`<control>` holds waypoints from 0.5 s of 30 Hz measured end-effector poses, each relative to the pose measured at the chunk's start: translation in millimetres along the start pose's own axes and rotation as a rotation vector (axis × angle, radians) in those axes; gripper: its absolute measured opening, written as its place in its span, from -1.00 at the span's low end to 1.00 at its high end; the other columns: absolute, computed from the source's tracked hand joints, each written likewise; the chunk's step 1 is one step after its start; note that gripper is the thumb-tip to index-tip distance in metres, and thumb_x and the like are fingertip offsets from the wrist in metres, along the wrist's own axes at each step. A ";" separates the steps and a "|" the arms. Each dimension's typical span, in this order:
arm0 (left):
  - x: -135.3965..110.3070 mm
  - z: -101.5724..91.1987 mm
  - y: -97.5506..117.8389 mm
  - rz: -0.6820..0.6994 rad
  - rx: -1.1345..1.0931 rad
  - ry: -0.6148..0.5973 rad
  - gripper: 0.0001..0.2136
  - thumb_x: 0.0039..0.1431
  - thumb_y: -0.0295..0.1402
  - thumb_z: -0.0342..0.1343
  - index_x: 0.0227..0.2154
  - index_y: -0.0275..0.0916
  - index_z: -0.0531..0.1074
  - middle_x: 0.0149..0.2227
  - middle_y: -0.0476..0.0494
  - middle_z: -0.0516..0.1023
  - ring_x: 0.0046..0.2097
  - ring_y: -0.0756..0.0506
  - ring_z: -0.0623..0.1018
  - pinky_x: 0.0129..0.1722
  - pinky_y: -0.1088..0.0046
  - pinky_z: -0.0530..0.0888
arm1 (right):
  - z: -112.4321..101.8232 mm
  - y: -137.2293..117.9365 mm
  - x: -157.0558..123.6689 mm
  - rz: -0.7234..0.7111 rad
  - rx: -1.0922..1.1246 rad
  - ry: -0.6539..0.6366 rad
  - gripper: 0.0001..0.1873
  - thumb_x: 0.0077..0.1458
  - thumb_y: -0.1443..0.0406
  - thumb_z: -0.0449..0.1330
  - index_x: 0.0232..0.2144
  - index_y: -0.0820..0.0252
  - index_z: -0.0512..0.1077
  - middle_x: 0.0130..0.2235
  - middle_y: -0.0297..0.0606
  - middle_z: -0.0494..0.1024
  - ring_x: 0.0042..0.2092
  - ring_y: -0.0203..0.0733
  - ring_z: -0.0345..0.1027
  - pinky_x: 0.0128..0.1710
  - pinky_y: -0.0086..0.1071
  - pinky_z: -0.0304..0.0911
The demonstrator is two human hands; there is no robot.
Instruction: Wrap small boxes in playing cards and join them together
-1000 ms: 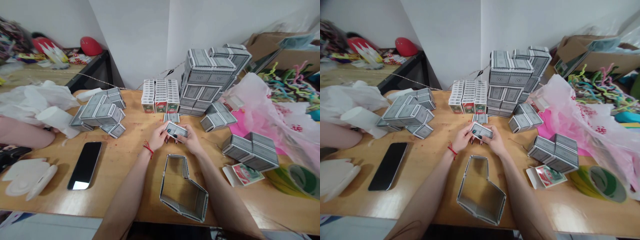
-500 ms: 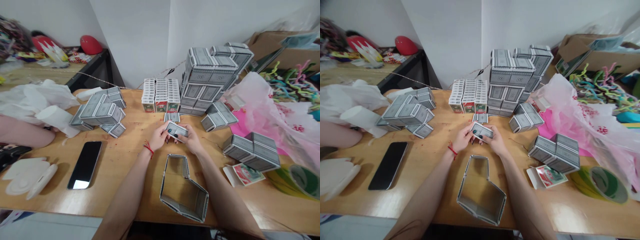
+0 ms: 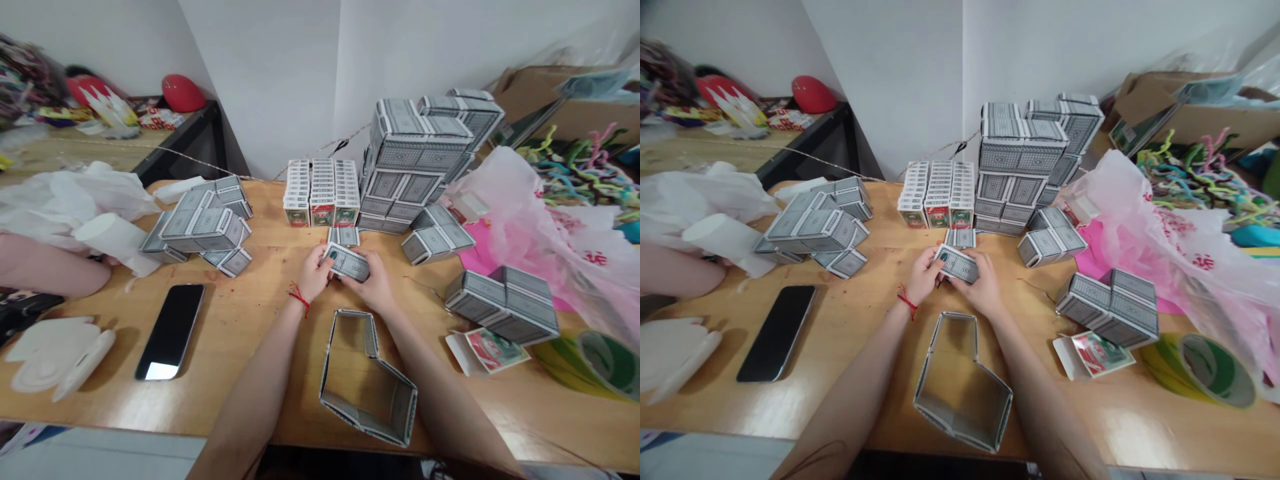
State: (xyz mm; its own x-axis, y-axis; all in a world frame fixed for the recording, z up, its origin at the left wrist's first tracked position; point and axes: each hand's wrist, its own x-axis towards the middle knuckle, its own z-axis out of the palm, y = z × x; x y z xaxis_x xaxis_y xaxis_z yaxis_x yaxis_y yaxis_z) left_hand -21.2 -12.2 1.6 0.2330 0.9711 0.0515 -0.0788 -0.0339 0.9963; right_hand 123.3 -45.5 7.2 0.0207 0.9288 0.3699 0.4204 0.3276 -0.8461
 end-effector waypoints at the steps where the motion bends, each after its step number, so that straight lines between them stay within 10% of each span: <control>1: -0.2 -0.5 0.4 0.000 0.000 0.003 -0.82 0.08 -0.31 -0.03 -0.29 -0.30 0.27 -0.70 0.13 0.19 -0.67 0.12 0.21 -0.63 0.60 0.18 | 0.1 -0.9 -0.2 -0.017 -0.027 0.013 -0.45 -0.24 0.23 0.28 -0.12 0.09 0.27 -0.11 -0.18 0.34 -0.05 -0.06 0.18 0.00 -0.12 0.09; 15: 3.3 -4.9 2.0 0.064 0.387 0.042 -0.77 0.10 -0.24 -0.09 -0.54 -0.28 0.24 -0.55 0.04 0.28 -0.47 0.06 0.27 -0.48 0.58 0.21 | 1.6 -2.8 -2.5 -0.114 -0.149 -0.071 -0.50 -0.23 0.25 0.23 -0.14 0.13 0.28 -0.18 -0.18 0.39 -0.14 -0.08 0.28 -0.10 -0.18 0.21</control>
State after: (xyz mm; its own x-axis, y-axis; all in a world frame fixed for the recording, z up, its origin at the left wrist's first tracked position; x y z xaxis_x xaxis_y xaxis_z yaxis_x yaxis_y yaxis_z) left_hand -25.3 -7.9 3.4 0.1988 0.9727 0.1198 0.2816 -0.1738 0.9437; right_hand 120.7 -48.5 8.1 -0.0965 0.8986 0.4280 0.5459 0.4073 -0.7322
